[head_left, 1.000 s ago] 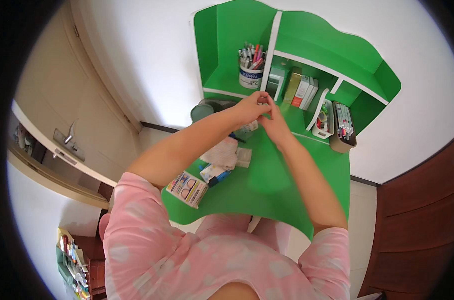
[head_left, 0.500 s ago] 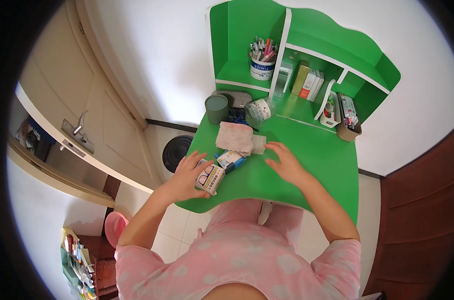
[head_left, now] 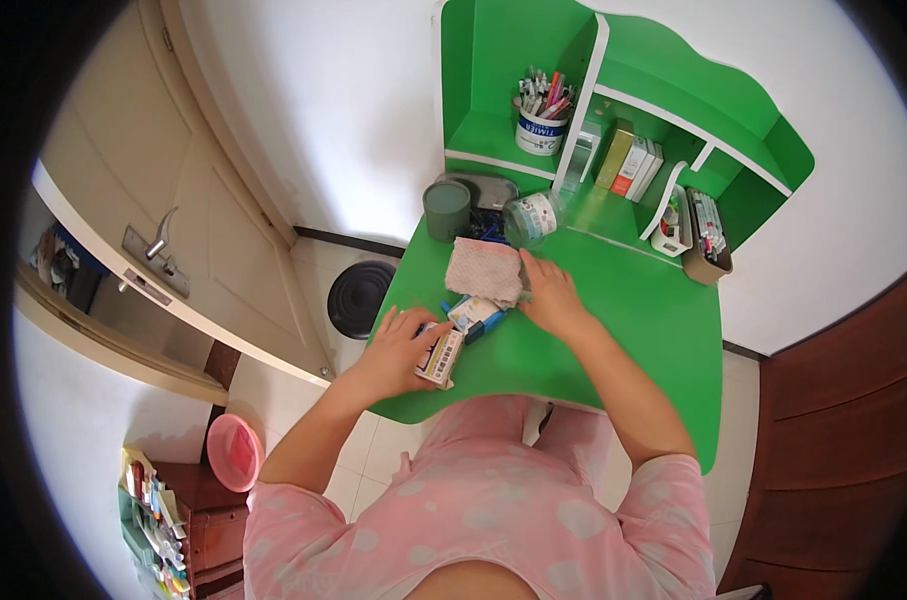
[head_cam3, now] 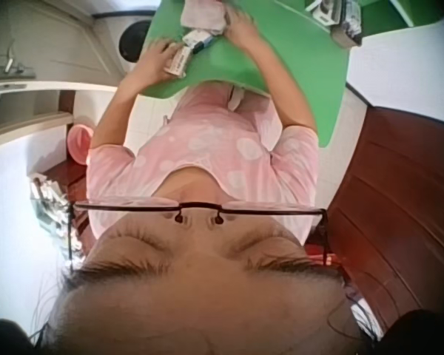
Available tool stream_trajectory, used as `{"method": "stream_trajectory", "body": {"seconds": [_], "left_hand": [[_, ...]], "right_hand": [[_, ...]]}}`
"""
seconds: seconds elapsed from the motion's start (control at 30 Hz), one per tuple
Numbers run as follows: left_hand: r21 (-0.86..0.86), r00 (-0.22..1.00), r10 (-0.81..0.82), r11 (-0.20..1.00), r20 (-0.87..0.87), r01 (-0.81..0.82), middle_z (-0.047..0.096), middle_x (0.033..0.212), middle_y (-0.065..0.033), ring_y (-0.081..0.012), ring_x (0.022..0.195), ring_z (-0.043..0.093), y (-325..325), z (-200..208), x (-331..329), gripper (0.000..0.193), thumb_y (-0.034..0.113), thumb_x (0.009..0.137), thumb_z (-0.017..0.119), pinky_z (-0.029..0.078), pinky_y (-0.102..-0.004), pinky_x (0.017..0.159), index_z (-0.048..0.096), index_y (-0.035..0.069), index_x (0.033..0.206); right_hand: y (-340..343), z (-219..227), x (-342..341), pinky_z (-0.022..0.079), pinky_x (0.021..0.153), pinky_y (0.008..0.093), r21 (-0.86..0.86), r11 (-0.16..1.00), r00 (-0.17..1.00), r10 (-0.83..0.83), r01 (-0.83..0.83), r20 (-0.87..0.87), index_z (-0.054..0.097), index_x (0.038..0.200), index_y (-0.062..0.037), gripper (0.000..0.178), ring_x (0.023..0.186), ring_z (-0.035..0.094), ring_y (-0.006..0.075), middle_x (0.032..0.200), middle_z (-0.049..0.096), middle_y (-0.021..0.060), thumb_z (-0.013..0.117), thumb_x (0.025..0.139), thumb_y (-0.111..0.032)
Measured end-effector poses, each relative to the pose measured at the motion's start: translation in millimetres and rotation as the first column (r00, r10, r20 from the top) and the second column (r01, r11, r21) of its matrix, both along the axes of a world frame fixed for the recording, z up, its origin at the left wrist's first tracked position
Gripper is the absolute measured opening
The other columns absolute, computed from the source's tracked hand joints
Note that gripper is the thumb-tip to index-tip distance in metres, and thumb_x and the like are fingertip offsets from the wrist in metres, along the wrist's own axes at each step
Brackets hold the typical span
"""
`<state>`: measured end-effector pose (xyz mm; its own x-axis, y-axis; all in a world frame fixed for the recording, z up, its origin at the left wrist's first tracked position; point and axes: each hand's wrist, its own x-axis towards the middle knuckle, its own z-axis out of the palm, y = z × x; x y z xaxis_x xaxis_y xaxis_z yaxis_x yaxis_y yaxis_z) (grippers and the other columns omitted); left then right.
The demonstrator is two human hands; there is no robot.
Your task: The person organizes various boxes, containers, and stationery items on a green desk, placing items onto shelves and inside a jar, then wipes the desk surface with a cloth.
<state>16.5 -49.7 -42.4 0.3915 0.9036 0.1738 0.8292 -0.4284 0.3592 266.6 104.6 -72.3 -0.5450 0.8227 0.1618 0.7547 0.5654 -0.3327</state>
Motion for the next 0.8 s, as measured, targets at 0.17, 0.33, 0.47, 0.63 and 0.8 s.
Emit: {"method": "stream_trajectory", "body": {"seconds": [0.17, 0.33, 0.47, 0.63, 0.8], "left_hand": [[-0.031, 0.991, -0.015, 0.999, 0.13, 0.019, 0.047, 0.121, -0.0107, -0.0332, 0.114, 0.044, 0.0, 6.4, -1.2, 0.09, 0.025, 0.05, 0.086, 0.032, -0.0461, 0.101, 0.048, 0.013, 0.13], [-0.067, 0.988, 0.0, 0.998, 0.157, 0.011, 0.047, 0.121, -0.011, -0.0344, 0.116, 0.043, -0.9, 13.5, 1.3, 0.091, 0.026, 0.051, 0.086, 0.03, -0.0484, 0.102, 0.046, 0.014, 0.132], [-0.124, 0.978, 0.02, 0.992, 0.21, 0.007, 0.045, 0.124, -0.0141, -0.0348, 0.117, 0.042, -1.3, 14.9, 0.6, 0.092, 0.023, 0.051, 0.087, 0.036, -0.0409, 0.1, 0.046, 0.011, 0.132], [-0.211, 0.958, 0.076, 0.977, 0.275, -0.017, 0.04, 0.129, -0.0166, -0.0343, 0.121, 0.041, -6.3, 18.4, -0.4, 0.094, 0.021, 0.053, 0.088, 0.037, -0.0381, 0.102, 0.042, 0.011, 0.135], [-0.225, 0.944, 0.104, 0.974, 0.313, -0.033, 0.038, 0.131, -0.0169, -0.0337, 0.121, 0.042, -8.5, 25.5, -0.2, 0.097, 0.022, 0.054, 0.088, 0.038, -0.037, 0.101, 0.04, 0.011, 0.138]], "right_hand": [[16.1, -11.3, 7.6, 0.043, 0.094, 0.0446, -0.19, 0.98, 0.998, -0.064, 0.058, -0.026, 0.033, 0.139, -0.0067, 0.084, 0.114, 0.05, 0.0374, 0.126, 0.047, 0.0197, 0.075, 0.067, -0.011], [11.9, -9.1, 14.6, 0.047, 0.089, 0.042, -0.164, 0.986, 0.988, -0.031, 0.006, -0.148, 0.034, 0.137, -0.0055, 0.081, 0.106, 0.054, 0.039, 0.121, 0.049, 0.0212, 0.074, 0.066, -0.008], [7.2, -0.8, 15.5, 0.046, 0.091, 0.0407, -0.153, 0.988, 0.977, -0.034, 0.002, -0.212, 0.036, 0.135, -0.005, 0.077, 0.108, 0.053, 0.0382, 0.123, 0.049, 0.0205, 0.074, 0.067, -0.007], [-1.9, 24.2, 12.8, 0.046, 0.092, 0.0385, -0.19, 0.982, 0.954, -0.073, 0.016, -0.292, 0.041, 0.131, -0.0044, 0.07, 0.11, 0.053, 0.0356, 0.125, 0.049, 0.0193, 0.074, 0.069, -0.009], [-5.1, 39.1, 5.8, 0.045, 0.093, 0.0374, -0.207, 0.978, 0.874, -0.107, 0.007, -0.473, 0.045, 0.127, -0.0035, 0.064, 0.11, 0.054, 0.0329, 0.124, 0.05, 0.0188, 0.075, 0.07, -0.01]]}}
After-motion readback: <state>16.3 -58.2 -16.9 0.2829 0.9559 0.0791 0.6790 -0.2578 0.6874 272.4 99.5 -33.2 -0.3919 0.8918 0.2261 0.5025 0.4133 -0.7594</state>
